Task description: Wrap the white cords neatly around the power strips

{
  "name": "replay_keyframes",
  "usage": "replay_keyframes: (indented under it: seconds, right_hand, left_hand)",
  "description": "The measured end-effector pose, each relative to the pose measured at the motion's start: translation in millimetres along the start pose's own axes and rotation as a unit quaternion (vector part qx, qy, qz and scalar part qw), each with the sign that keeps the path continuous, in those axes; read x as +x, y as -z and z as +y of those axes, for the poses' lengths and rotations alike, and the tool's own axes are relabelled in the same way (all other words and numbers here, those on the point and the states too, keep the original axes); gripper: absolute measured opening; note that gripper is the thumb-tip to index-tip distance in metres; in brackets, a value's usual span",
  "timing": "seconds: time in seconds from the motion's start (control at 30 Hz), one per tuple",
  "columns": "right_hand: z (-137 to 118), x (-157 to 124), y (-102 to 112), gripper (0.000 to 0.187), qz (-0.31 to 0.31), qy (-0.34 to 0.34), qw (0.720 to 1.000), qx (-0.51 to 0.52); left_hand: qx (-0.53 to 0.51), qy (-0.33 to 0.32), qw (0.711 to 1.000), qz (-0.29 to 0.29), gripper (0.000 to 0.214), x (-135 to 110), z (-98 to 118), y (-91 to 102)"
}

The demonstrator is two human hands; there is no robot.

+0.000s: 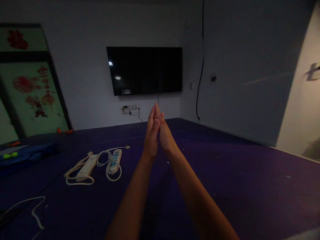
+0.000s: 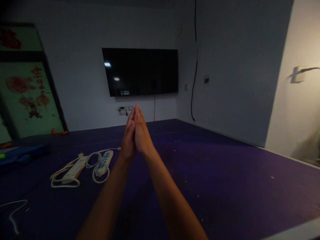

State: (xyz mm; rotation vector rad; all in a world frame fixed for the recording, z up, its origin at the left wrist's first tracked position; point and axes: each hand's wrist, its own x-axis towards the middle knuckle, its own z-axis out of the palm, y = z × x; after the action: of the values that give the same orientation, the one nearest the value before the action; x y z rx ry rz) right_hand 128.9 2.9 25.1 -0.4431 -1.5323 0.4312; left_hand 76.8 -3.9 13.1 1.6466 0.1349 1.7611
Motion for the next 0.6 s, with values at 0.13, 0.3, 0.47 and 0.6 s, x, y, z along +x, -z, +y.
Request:
replay_keyframes:
  seconds: [0.13,0.3,0.47,0.6]
  right_hand:
    - [-4,-7,-15,0.070,-0.026,0.003,1.000,0.006]
    - [-7,-17,-31,0.069,-0.061,0.011,0.998,0.004]
    - [-7,-17,-32,0.068,-0.046,0.004,0.999,0.001]
    - [-3,-11,-21,0.069,0.002,-0.002,1.000,-0.003]
  left_hand:
    - [0.002,0.001,0.998,0.064,0.046,5,5,8.7]
    - [0.021,0.014,0.994,0.110,0.044,12,11,24.6]
    - [0.029,0.025,0.994,0.099,0.046,12,7,25.2]
    - [0.025,0.020,0.998,0.055,0.044,6,3,12.7]
